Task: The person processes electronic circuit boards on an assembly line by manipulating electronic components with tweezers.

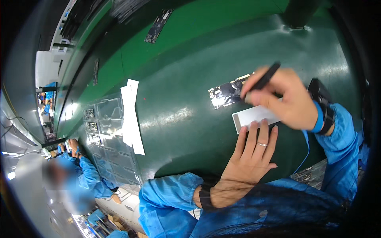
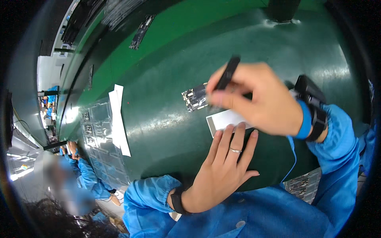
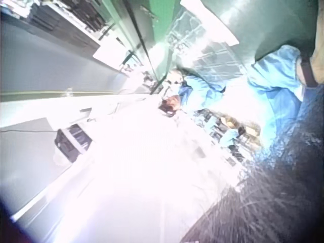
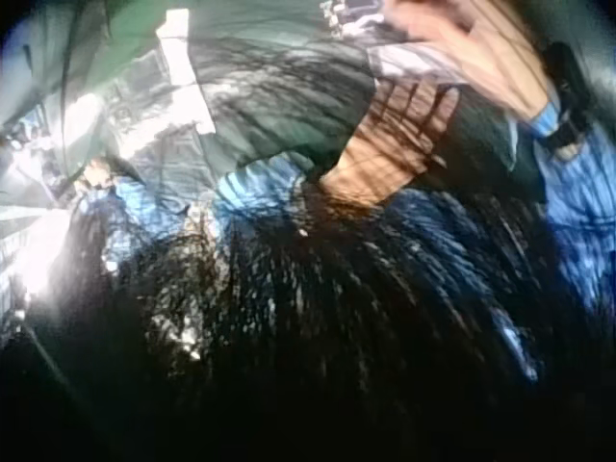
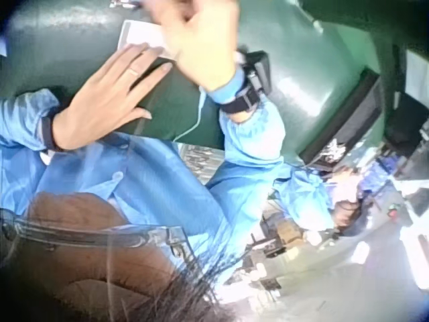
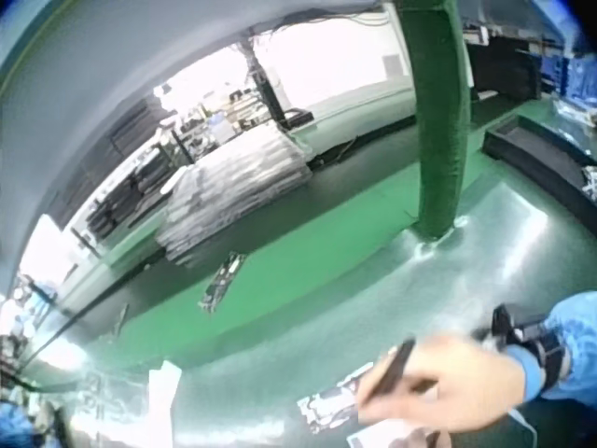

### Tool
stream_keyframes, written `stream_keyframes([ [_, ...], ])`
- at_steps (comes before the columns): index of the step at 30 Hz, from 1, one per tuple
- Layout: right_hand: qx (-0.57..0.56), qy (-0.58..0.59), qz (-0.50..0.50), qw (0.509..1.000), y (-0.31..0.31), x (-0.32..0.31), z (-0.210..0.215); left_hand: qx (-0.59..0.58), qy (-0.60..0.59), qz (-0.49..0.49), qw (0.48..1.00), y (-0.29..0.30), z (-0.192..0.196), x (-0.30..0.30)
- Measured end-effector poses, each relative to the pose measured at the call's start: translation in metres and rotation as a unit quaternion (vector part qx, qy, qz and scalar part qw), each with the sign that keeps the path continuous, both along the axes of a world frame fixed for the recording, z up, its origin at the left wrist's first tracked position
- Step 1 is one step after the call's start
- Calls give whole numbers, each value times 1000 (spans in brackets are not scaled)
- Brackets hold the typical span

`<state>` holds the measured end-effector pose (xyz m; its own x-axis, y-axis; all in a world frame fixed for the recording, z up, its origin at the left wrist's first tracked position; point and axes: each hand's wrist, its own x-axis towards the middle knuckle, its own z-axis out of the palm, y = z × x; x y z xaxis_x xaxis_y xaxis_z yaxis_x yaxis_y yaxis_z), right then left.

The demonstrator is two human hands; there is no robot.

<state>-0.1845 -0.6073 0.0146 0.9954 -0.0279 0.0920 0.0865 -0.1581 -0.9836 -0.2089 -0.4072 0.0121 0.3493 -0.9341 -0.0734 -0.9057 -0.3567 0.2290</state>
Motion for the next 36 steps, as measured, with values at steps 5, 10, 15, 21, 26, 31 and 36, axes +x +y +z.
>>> stream_keyframes([
  [5,21,40,-5,999,15,-8,-20,-36,2,3,999,1,-9,7],
  [10,-4,43,-18,999,15,-8,-24,-58,-5,-3,998,1,-9,13],
  [15,-33,24,-4,999,12,-6,-24,-65,-24,-16,997,-1,-10,15],
  [21,0,70,12,997,7,-7,-15,-61,-19,-9,998,-4,-5,16],
  [26,66,46,-87,993,-11,9,0,-64,33,0,997,-4,1,19],
  [31,24,71,-45,996,-38,31,-21,-121,37,35,991,-13,3,40],
  [36,21,87,-36,995,-36,35,-20,-70,8,82,994,-23,-8,51],
])
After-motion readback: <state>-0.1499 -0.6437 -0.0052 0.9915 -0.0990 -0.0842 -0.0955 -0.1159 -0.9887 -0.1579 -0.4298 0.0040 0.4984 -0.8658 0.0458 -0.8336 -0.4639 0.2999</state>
